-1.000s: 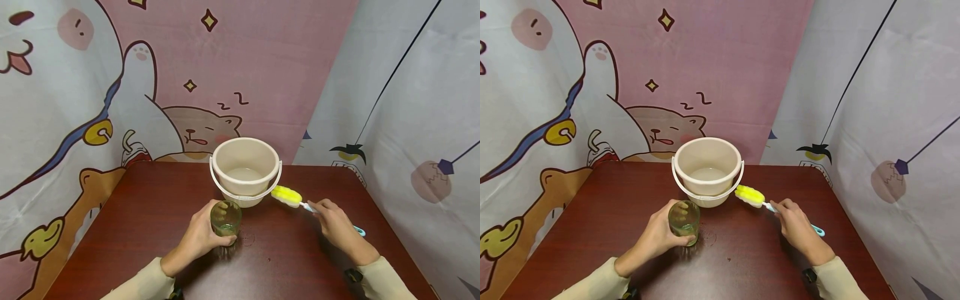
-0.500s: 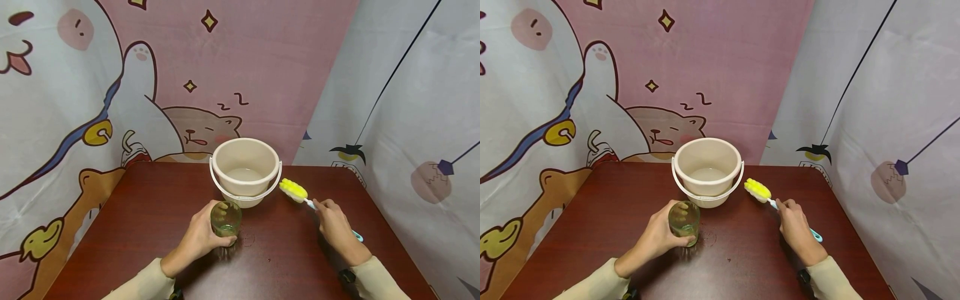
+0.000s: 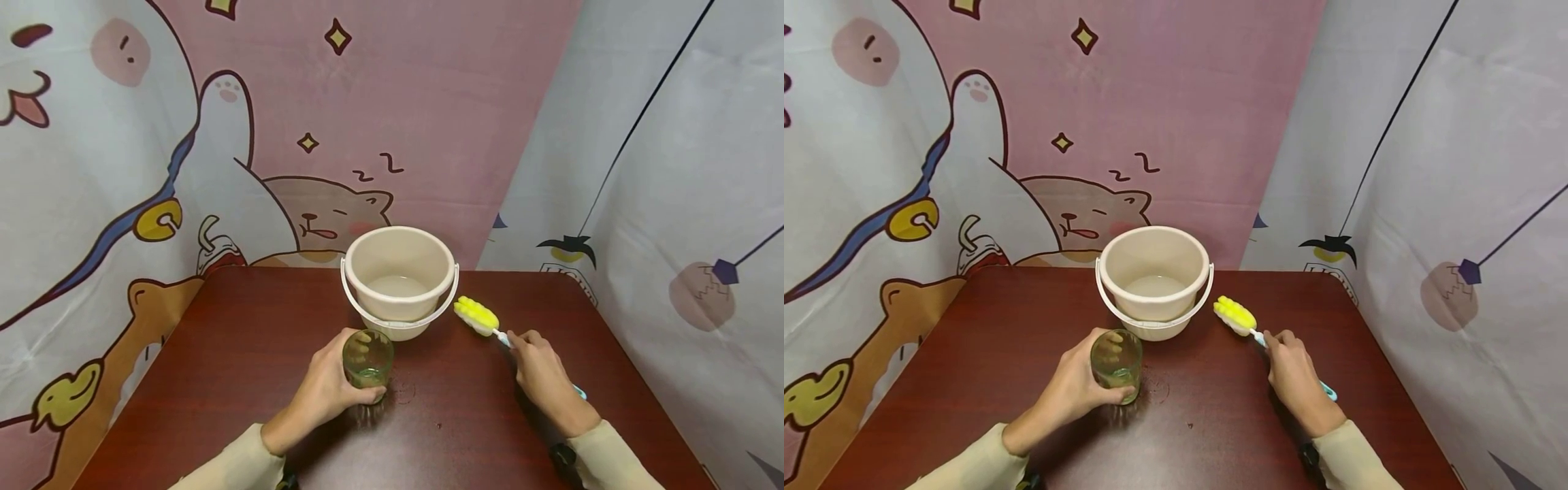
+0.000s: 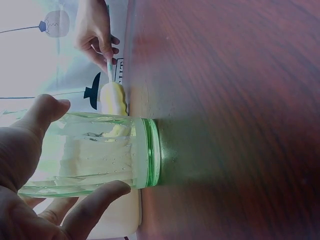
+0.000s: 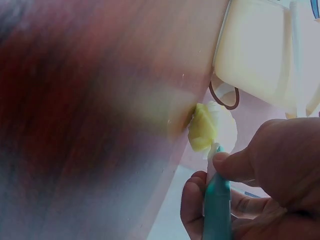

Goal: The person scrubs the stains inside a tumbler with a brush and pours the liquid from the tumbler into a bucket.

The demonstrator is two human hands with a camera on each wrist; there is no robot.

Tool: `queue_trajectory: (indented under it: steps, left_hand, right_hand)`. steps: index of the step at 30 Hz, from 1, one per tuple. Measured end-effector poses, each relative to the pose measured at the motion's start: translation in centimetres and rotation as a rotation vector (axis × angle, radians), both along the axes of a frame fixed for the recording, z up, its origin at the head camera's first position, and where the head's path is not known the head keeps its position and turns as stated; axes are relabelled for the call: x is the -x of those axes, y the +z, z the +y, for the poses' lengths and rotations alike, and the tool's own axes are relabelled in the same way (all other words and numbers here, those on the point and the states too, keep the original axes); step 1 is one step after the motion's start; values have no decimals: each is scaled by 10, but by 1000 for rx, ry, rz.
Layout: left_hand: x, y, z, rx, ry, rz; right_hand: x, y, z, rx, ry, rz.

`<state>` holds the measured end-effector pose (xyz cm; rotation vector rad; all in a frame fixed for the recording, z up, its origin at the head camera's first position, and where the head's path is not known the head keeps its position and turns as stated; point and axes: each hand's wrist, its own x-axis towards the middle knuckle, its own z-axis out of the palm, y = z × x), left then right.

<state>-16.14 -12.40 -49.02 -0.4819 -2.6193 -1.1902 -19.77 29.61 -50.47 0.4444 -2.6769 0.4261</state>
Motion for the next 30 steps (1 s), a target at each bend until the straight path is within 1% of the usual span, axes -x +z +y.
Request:
queue_trajectory:
  steps: [8, 11, 23, 30]
  left_hand:
    - [0, -1, -1, 8, 10, -8]
    - [-1, -1, 0, 8, 12, -15]
    - [-1, -1, 1, -1, 6, -27]
    - [0, -1, 1, -3, 1, -12]
  right_hand:
    - [-5, -1, -3, 1, -25, -111]
    - [-6, -2, -3, -9, -36, -138]
    - [-11, -2, -5, -64, -80, -151]
    - [-10, -4, -6, -66, -82, -145]
